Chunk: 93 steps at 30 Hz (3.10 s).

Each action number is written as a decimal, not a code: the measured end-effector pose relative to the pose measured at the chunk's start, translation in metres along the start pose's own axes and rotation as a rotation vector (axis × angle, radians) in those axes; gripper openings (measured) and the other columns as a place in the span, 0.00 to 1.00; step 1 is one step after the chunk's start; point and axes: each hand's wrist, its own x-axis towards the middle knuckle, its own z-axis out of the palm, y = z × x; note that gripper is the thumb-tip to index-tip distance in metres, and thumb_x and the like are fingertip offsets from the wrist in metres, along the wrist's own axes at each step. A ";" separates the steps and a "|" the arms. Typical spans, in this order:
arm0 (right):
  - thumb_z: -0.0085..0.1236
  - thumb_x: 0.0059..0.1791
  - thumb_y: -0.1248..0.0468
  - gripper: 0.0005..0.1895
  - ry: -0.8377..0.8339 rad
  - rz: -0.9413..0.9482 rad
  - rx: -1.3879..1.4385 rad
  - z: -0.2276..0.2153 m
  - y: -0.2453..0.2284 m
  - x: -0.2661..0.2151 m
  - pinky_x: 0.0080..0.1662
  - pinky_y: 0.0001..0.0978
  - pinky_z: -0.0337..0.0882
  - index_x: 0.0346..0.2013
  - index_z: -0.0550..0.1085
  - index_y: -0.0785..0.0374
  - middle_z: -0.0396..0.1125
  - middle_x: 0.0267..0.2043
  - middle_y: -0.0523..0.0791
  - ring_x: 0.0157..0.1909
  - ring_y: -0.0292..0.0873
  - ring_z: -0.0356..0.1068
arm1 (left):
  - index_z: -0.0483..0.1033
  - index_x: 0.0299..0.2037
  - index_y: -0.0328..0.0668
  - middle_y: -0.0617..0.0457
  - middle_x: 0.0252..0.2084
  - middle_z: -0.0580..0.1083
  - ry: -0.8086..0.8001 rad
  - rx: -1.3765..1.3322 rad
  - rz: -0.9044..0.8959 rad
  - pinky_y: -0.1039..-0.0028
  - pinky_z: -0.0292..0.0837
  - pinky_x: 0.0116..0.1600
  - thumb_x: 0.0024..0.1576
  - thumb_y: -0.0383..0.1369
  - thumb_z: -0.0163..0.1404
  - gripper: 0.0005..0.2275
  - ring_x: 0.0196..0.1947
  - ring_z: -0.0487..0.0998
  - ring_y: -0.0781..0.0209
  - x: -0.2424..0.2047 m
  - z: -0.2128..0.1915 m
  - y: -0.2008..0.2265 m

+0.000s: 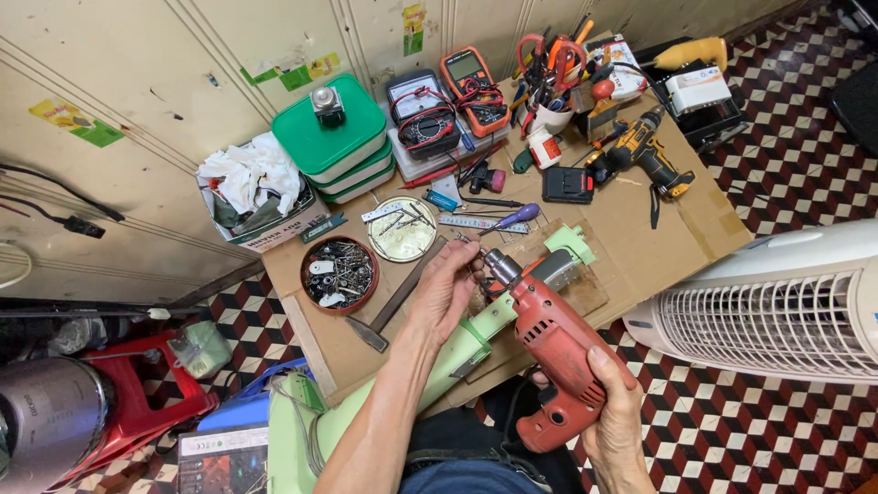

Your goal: Using an electric drill to create a hole in a plastic appliance housing component.

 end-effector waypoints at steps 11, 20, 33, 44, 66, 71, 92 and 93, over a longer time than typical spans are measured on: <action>0.52 0.50 0.55 0.32 -0.047 -0.008 0.047 -0.010 0.001 0.004 0.38 0.46 0.79 0.59 0.68 0.80 0.73 0.44 0.59 0.35 0.53 0.76 | 0.76 0.51 0.33 0.51 0.44 0.77 -0.177 -0.006 -0.203 0.82 0.65 0.36 0.59 0.29 0.56 0.12 0.30 0.67 0.73 0.003 0.011 0.010; 0.51 0.50 0.52 0.35 -0.101 -0.012 0.094 -0.019 0.007 0.005 0.39 0.46 0.79 0.61 0.67 0.80 0.73 0.44 0.60 0.35 0.54 0.76 | 0.76 0.48 0.40 0.49 0.46 0.77 -0.104 -0.202 -0.043 0.85 0.58 0.29 0.62 0.31 0.54 0.08 0.22 0.61 0.76 -0.010 0.042 -0.012; 0.52 0.50 0.47 0.37 -0.128 -0.006 0.143 -0.034 0.012 0.002 0.33 0.40 0.79 0.61 0.67 0.77 0.73 0.42 0.59 0.33 0.50 0.76 | 0.68 0.46 0.41 0.47 0.46 0.80 -0.102 0.339 0.074 0.86 0.47 0.19 0.62 0.38 0.50 0.10 0.15 0.53 0.79 -0.032 0.065 0.007; 0.52 0.50 0.47 0.40 -0.153 -0.015 0.232 -0.048 0.017 0.006 0.39 0.43 0.79 0.65 0.63 0.77 0.71 0.48 0.59 0.41 0.50 0.75 | 0.74 0.52 0.33 0.64 0.25 0.60 -0.334 0.539 -0.025 0.86 0.43 0.21 0.67 0.38 0.48 0.13 0.17 0.49 0.79 -0.035 0.071 0.026; 0.55 0.47 0.43 0.43 -0.116 0.016 0.387 -0.094 0.035 0.022 0.39 0.48 0.79 0.67 0.62 0.69 0.68 0.55 0.58 0.49 0.55 0.73 | 0.72 0.51 0.36 0.42 0.49 0.80 -0.447 0.728 0.137 0.77 0.72 0.58 0.65 0.37 0.50 0.12 0.51 0.78 0.67 -0.037 0.091 0.010; 0.57 0.49 0.43 0.43 -0.167 -0.007 0.411 -0.090 0.034 0.021 0.37 0.48 0.78 0.67 0.63 0.72 0.69 0.53 0.59 0.46 0.55 0.73 | 0.71 0.46 0.36 0.42 0.49 0.80 -0.442 0.595 0.091 0.75 0.73 0.56 0.66 0.38 0.50 0.11 0.50 0.78 0.66 -0.026 0.087 -0.006; 0.49 0.48 0.39 0.40 -0.046 -0.015 0.276 -0.038 0.024 0.002 0.32 0.44 0.77 0.61 0.66 0.70 0.71 0.43 0.53 0.33 0.49 0.73 | 0.67 0.38 0.39 0.52 0.19 0.66 0.184 0.219 0.360 0.76 0.67 0.29 0.67 0.47 0.37 0.18 0.20 0.75 0.62 -0.020 0.131 -0.044; 0.50 0.48 0.40 0.40 -0.070 -0.014 0.303 -0.040 0.026 0.003 0.33 0.45 0.78 0.62 0.66 0.69 0.70 0.44 0.53 0.34 0.49 0.74 | 0.67 0.38 0.39 0.52 0.19 0.66 0.181 0.217 0.378 0.76 0.67 0.29 0.67 0.47 0.37 0.18 0.20 0.74 0.62 -0.021 0.132 -0.043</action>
